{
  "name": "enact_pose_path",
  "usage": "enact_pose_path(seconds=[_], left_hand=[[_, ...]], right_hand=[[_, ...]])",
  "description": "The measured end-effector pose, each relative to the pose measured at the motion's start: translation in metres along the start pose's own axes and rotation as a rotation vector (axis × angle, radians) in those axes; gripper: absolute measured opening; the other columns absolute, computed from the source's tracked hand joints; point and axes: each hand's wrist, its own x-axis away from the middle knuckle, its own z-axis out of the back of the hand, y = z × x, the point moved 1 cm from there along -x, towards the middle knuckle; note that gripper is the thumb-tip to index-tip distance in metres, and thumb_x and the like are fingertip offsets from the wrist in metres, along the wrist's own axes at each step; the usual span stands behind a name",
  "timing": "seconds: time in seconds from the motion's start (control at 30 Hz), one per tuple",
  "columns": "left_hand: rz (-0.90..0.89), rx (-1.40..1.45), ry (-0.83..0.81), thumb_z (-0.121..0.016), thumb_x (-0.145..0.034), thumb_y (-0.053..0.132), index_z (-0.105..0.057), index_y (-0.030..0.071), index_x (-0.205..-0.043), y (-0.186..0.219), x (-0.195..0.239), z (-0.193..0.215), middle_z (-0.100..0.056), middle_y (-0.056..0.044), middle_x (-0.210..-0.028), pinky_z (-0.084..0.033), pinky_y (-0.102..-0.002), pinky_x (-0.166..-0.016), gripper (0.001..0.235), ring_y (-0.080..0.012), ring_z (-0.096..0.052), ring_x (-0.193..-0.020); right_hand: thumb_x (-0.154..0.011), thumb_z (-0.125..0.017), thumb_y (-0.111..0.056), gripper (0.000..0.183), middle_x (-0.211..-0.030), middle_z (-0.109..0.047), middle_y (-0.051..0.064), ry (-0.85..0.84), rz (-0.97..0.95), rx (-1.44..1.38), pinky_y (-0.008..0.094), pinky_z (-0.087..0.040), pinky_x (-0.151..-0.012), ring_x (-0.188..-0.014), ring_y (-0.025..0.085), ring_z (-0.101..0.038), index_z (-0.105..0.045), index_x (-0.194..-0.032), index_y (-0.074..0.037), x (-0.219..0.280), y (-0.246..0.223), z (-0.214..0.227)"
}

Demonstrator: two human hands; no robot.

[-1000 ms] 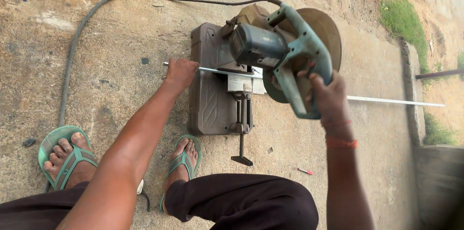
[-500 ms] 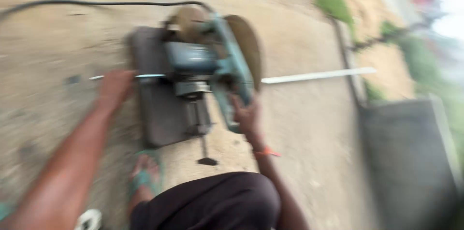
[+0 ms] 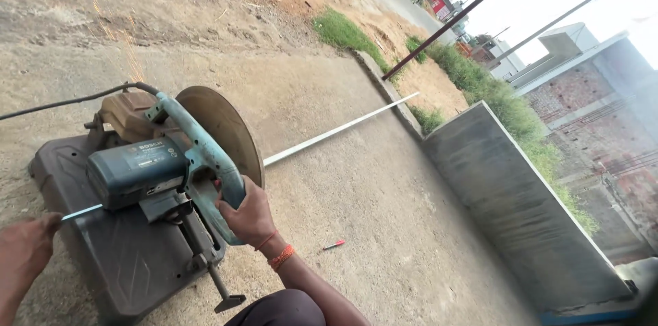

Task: The person cuts a long metal rod into smaller pieces using a metal chop saw on the floor.

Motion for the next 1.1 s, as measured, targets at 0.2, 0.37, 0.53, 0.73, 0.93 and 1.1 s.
enact_pose_path(seconds=[0.2, 0.37, 0.53, 0.73, 0.93, 1.1], left_hand=[[-0.024, 0.007, 0.085, -0.053, -0.111, 0.038, -0.071, 0.026, -0.122, 0.004, 0.006, 0.009, -0.071, -0.008, -0.080, -0.059, -0.034, -0.072, 0.024, -0.0228, -0.074, -0.076], [-0.024, -0.020, 0.092, -0.051, -0.112, 0.043, -0.068, 0.022, -0.112, 0.003, 0.013, 0.014, -0.072, -0.008, -0.083, -0.058, -0.036, -0.075, 0.027, -0.0256, -0.074, -0.079], [-0.014, -0.019, 0.077, -0.048, -0.112, 0.041, -0.067, 0.023, -0.111, 0.005, 0.012, 0.027, -0.073, -0.009, -0.086, -0.058, -0.040, -0.079, 0.026, -0.0277, -0.075, -0.083], [0.027, -0.054, -0.093, -0.046, -0.108, 0.046, -0.066, 0.030, -0.122, 0.020, 0.021, 0.077, -0.077, -0.002, -0.100, -0.051, -0.054, -0.095, 0.029, -0.0252, -0.076, -0.099], [0.043, -0.155, -0.170, -0.038, -0.114, 0.038, -0.065, 0.033, -0.129, 0.028, 0.023, 0.096, -0.076, 0.004, -0.098, -0.044, -0.048, -0.106, 0.031, -0.0138, -0.077, -0.100], [0.054, -0.233, -0.241, -0.035, -0.116, 0.032, -0.064, 0.033, -0.131, 0.028, 0.022, 0.095, -0.076, 0.006, -0.100, -0.043, -0.045, -0.109, 0.033, -0.0108, -0.075, -0.103]], right_hand=[[-0.083, -0.072, -0.005, 0.019, -0.089, -0.070, 0.005, -0.016, 0.023, -0.021, 0.029, -0.057, -0.082, -0.085, 0.013, -0.069, -0.063, -0.100, -0.003, 0.000, 0.010, -0.001], [-0.081, -0.073, -0.005, 0.023, -0.090, -0.071, 0.004, 0.001, 0.039, -0.003, 0.028, -0.057, -0.083, -0.086, 0.013, -0.070, -0.063, -0.102, -0.002, 0.002, 0.007, -0.002], [-0.081, -0.073, -0.005, 0.027, -0.092, -0.071, 0.005, -0.008, 0.040, -0.058, 0.028, -0.057, -0.085, -0.088, 0.013, -0.070, -0.064, -0.106, -0.003, 0.001, 0.005, -0.003], [-0.081, -0.074, -0.004, 0.026, -0.092, -0.072, 0.006, 0.011, 0.058, -0.003, 0.030, -0.057, -0.084, -0.087, 0.015, -0.071, -0.066, -0.106, -0.002, 0.004, 0.006, -0.003], [-0.081, -0.073, -0.003, 0.029, -0.091, -0.072, 0.005, 0.012, 0.052, -0.003, 0.029, -0.058, -0.086, -0.088, 0.014, -0.072, -0.065, -0.110, -0.002, 0.003, 0.004, -0.004], [-0.083, -0.073, -0.004, 0.029, -0.092, -0.073, 0.005, 0.010, 0.032, 0.012, 0.029, -0.059, -0.086, -0.088, 0.014, -0.072, -0.065, -0.110, -0.003, 0.006, 0.005, -0.004]])
